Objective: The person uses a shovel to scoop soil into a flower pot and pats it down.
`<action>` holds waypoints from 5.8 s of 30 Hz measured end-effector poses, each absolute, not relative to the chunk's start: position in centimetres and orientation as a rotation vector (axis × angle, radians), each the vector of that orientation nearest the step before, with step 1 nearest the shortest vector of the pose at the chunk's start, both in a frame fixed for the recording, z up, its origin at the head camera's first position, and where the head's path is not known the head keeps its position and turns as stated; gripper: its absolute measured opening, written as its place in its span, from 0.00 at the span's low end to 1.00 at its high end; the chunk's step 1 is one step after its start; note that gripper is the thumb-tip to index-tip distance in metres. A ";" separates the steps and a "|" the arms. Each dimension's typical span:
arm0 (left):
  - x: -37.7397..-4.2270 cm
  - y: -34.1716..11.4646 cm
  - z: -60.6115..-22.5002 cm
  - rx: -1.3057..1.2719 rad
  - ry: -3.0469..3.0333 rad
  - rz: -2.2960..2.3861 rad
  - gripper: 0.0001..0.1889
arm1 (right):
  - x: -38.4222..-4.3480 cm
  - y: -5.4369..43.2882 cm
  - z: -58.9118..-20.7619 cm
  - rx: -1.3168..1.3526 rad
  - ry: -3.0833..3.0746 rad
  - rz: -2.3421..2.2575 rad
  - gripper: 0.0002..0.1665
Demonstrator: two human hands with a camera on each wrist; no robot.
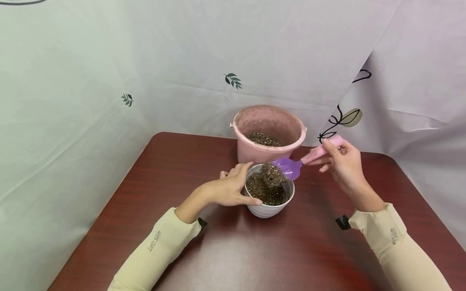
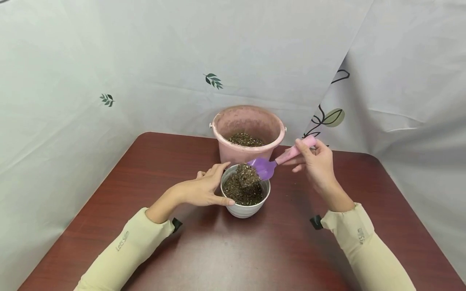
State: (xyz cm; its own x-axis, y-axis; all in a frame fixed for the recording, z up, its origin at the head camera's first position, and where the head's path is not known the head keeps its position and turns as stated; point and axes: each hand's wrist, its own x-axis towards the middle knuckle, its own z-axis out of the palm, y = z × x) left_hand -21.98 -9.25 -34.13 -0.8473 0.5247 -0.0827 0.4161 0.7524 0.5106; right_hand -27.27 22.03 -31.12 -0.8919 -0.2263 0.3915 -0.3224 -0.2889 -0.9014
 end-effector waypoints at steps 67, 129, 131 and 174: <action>-22.7 -9.3 -34.0 0.618 2.894 0.913 0.58 | -28.2 21.3 -27.5 0.970 -1.525 2.339 0.06; -28.4 -6.2 -34.6 0.135 3.030 1.910 0.35 | -38.9 10.6 -27.6 0.541 -2.444 1.910 0.06; -28.4 -6.3 -34.6 0.127 3.029 1.906 0.35 | -38.9 10.5 -27.6 0.562 -2.449 1.894 0.08; -28.2 -6.0 -35.5 0.104 3.172 1.810 0.35 | -38.3 12.1 -26.6 0.372 -2.239 2.298 0.16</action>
State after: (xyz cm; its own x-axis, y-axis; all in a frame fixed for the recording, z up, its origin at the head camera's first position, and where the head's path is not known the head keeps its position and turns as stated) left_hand -28.24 -6.03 -35.50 -0.8703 -0.1965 0.4516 0.2889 0.5389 0.7913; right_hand -38.27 12.14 -26.57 -0.9696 -0.2226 0.1021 -0.0963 -0.0369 -0.9947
